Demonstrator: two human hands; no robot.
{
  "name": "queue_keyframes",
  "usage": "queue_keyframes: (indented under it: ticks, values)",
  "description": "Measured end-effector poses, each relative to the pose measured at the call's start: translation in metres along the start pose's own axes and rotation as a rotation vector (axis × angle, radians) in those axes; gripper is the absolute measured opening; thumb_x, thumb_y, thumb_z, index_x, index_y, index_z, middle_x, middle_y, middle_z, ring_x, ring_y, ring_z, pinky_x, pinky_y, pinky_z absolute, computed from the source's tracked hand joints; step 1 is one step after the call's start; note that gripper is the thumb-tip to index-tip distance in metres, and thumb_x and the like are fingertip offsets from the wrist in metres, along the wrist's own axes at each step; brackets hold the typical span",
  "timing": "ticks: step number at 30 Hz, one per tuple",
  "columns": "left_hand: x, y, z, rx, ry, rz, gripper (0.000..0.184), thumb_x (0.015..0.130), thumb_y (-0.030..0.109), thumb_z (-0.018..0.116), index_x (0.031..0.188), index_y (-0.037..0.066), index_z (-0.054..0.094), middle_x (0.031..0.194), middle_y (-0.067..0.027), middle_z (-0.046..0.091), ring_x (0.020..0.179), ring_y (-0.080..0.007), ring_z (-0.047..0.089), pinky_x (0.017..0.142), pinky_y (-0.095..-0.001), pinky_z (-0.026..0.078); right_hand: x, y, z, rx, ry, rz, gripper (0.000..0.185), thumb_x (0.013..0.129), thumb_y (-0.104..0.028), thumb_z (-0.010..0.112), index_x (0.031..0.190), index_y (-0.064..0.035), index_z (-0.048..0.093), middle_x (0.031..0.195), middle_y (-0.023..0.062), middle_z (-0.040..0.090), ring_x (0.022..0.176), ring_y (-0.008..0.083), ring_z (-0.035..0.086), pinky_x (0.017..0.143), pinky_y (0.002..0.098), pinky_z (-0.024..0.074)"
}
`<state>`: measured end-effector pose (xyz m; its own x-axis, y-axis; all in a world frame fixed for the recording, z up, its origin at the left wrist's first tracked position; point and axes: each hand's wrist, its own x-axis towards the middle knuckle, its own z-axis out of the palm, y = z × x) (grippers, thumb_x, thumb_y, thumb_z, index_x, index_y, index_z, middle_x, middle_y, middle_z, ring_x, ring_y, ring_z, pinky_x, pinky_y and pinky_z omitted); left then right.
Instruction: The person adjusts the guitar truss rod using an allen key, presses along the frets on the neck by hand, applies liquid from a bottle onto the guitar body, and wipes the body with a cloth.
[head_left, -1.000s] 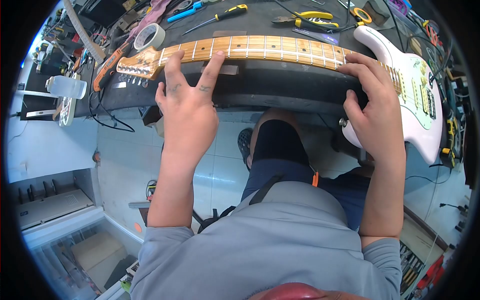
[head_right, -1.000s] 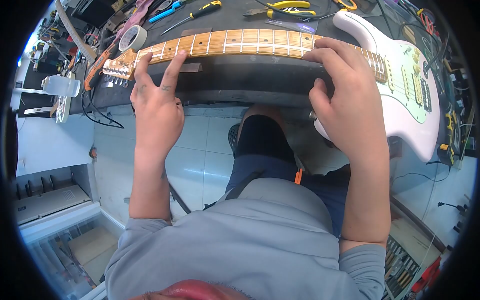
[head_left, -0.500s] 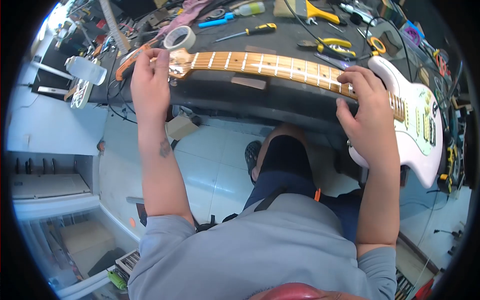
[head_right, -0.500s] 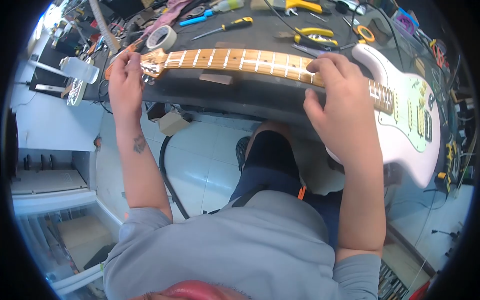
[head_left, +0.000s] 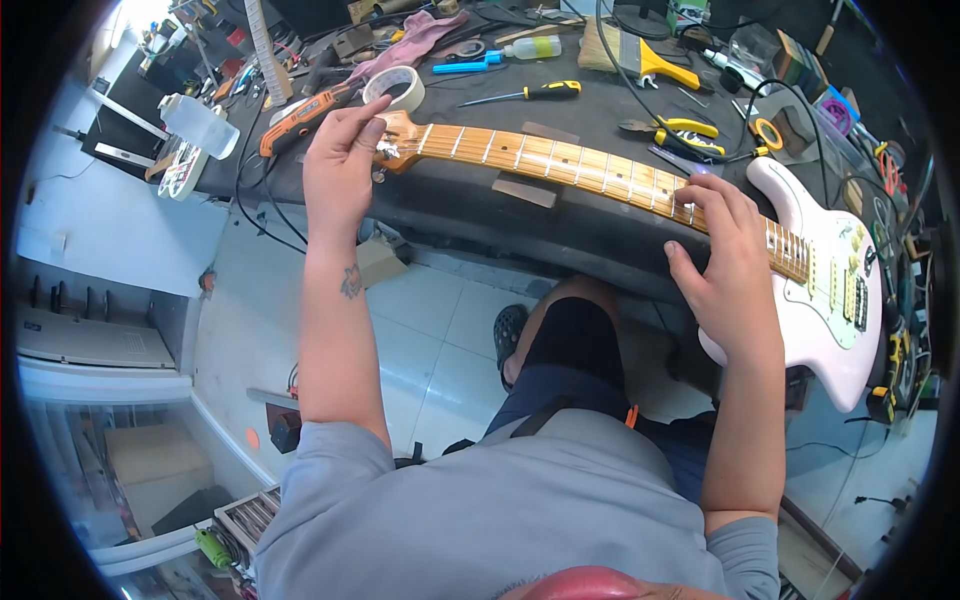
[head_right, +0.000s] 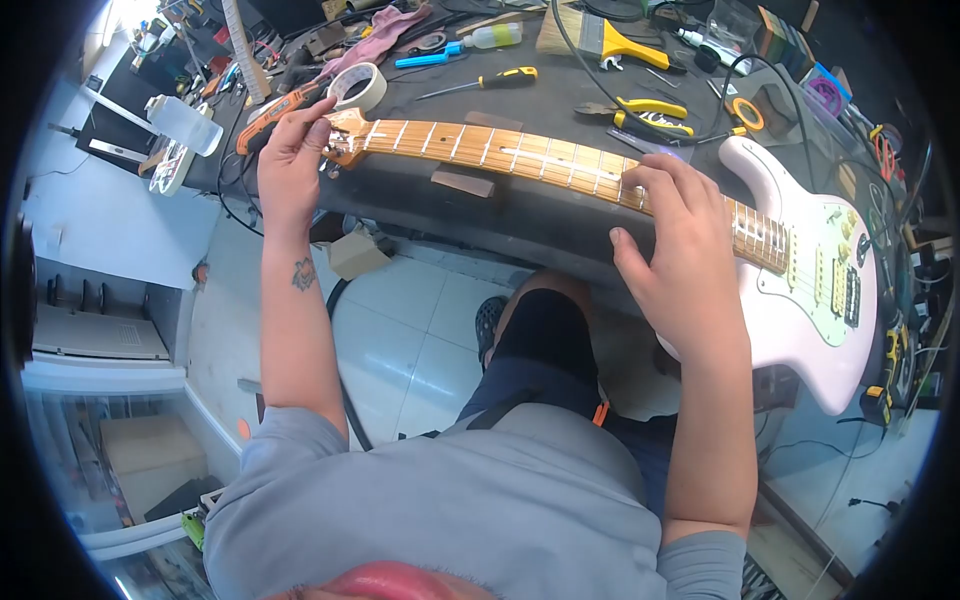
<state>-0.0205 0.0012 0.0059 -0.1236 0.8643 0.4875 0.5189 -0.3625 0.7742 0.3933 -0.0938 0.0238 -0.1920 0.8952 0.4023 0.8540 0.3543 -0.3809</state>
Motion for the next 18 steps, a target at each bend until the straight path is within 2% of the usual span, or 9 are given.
queue_keyframes:
  ticks: [2, 8, 14, 18]
  values:
    - [-0.004, 0.003, 0.004, 0.057, 0.034, 0.049, 0.027, 0.11, 0.016, 0.074, 0.135, 0.007, 0.082, 0.107, -0.0009, 0.069, 0.094, -0.0106, 0.063, 0.087, -0.027, 0.051, 0.0, 0.0, 0.001, -0.004, 0.007, -0.003, 0.045, 0.086, -0.005, 0.083, 0.129, -0.0055, 0.069, 0.147, 0.0163, 0.064, 0.14, 0.0406, 0.057, 0.12, 0.0507, 0.0456]
    - [-0.01, -0.004, 0.01, 0.019, 0.035, 0.022, 0.026, 0.105, 0.009, 0.079, 0.13, 0.004, 0.083, 0.108, -0.0064, 0.079, 0.094, -0.0119, 0.071, 0.085, -0.0279, 0.056, 0.001, 0.0, 0.003, -0.02, 0.018, -0.01, 0.046, 0.086, -0.004, 0.083, 0.129, -0.0052, 0.069, 0.147, 0.0166, 0.064, 0.14, 0.0408, 0.057, 0.12, 0.051, 0.0458]
    - [-0.008, 0.007, 0.013, 0.164, 0.07, 0.148, 0.015, 0.101, 0.005, 0.082, 0.115, 0.0, 0.085, 0.098, -0.0093, 0.083, 0.086, -0.0152, 0.076, 0.078, -0.0286, 0.058, 0.0, 0.0, 0.003, -0.02, 0.023, -0.012, 0.045, 0.086, -0.004, 0.083, 0.129, -0.0051, 0.069, 0.146, 0.0167, 0.064, 0.14, 0.0408, 0.057, 0.12, 0.0508, 0.0459]
    - [-0.011, 0.005, 0.014, 0.143, 0.084, 0.191, 0.017, 0.104, 0.008, 0.082, 0.117, -0.002, 0.085, 0.099, -0.005, 0.079, 0.089, -0.0093, 0.07, 0.079, -0.0261, 0.055, 0.001, 0.0, 0.005, -0.031, 0.023, -0.013, 0.045, 0.086, -0.004, 0.083, 0.128, -0.0051, 0.069, 0.146, 0.0166, 0.064, 0.14, 0.0406, 0.057, 0.119, 0.0506, 0.0459]
